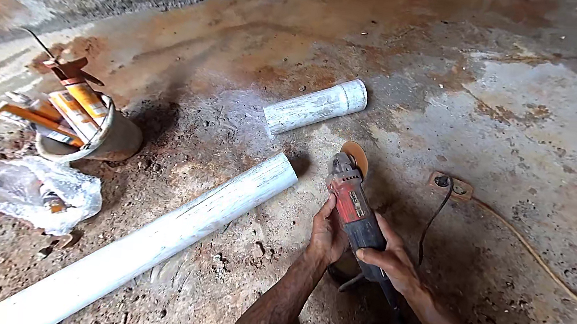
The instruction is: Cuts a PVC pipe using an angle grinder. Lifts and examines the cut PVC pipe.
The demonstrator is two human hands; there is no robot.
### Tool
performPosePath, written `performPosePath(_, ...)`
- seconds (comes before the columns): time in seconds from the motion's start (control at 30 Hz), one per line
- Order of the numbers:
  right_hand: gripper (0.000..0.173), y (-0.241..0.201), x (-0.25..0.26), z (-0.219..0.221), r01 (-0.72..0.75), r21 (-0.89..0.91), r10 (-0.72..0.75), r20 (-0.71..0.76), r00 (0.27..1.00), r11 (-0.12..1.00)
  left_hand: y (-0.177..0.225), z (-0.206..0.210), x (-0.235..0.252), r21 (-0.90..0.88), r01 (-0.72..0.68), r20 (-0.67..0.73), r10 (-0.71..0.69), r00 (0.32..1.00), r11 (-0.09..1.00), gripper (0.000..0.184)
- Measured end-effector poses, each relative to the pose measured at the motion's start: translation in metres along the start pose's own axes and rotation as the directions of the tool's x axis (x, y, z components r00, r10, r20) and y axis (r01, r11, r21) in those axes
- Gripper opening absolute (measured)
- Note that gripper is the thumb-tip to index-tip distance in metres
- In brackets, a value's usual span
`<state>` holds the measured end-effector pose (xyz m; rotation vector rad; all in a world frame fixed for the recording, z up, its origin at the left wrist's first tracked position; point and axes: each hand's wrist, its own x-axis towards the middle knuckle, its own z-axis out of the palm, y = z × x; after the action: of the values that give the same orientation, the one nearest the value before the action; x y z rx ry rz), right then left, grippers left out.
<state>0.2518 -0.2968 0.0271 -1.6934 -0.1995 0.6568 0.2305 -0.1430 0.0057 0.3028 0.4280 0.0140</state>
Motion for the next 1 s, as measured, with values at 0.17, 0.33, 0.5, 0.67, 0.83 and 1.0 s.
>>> performPosePath(0.17, 0.105, 0.006, -0.003, 0.003, 0.031, -0.055, -0.032, -0.031, 0.999, 0.998, -0.006, -0.007, 0.002, 0.17, -0.061, 0.081, 0.048, 0.996, 0.984, 0.061)
performPosePath(0.33, 0.097, -0.006, 0.007, 0.004, -0.124, 0.416, 0.114, 0.049, 0.992, 0.901, 0.01, 0.011, 0.022, 0.348, -0.042, 0.19, -0.027, 0.981, 0.937, 0.051)
performPosePath(0.5, 0.079, -0.013, 0.048, -0.012, -0.078, 0.35, 0.088, -0.014, 0.996, 0.934, 0.043, 0.023, 0.047, 0.882, -0.146, 0.192, -0.06, 0.98, 0.449, 0.052)
performPosePath(0.67, 0.081, -0.009, 0.111, -0.042, -0.184, -0.171, 0.132, -0.28, 0.951, 0.968, 0.097, -0.05, 0.009, 0.977, -0.215, 0.21, 0.254, 0.944, -0.01, 0.062)
performPosePath(0.83, 0.096, 0.025, 0.169, -0.073, -0.358, -0.438, 0.136, -0.461, 0.877, 0.825, 0.183, -0.131, -0.037, 0.939, -0.095, 0.259, 0.5, 0.826, -0.33, 0.073)
performPosePath(1.0, 0.1, 0.051, 0.194, -0.084, -0.391, -0.609, 0.049, -0.5, 0.865, 0.691, 0.222, -0.173, -0.049, 0.679, 0.17, 0.24, 0.435, 0.868, -0.714, 0.112)
